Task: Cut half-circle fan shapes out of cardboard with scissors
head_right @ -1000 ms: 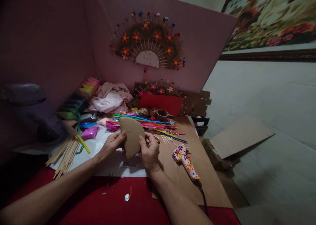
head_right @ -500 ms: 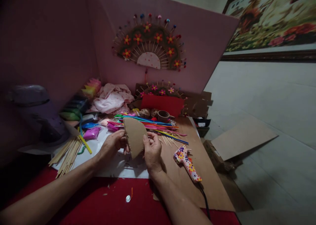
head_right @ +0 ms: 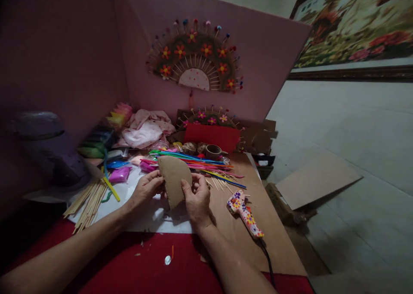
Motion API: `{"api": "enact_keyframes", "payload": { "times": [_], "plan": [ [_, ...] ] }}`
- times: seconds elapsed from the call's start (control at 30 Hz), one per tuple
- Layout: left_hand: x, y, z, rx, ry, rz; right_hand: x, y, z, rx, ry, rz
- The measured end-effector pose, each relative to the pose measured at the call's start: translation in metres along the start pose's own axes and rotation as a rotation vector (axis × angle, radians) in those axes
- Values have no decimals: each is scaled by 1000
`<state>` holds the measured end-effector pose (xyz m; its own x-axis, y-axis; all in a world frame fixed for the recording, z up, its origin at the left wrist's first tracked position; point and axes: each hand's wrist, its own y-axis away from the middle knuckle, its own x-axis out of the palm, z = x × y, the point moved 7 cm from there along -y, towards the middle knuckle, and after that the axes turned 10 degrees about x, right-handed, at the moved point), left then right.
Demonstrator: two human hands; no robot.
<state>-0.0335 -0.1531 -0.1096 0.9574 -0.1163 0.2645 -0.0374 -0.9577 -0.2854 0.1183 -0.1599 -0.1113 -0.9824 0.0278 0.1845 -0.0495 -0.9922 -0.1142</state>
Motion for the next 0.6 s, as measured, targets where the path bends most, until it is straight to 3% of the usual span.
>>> {"api": "enact_keyframes", "payload": {
  "times": [0.33,0.5,0.6],
  "plan": [
    [-10,-6,3,-50,74,-69,-10,-6,-8,135,-45,-96],
    [7,5,-13,36,78,20,0,-4,-3,235,-270,49],
    [6,6,-23,162,81,-57,8,-1,0,354,-359,141]
  ]
}}
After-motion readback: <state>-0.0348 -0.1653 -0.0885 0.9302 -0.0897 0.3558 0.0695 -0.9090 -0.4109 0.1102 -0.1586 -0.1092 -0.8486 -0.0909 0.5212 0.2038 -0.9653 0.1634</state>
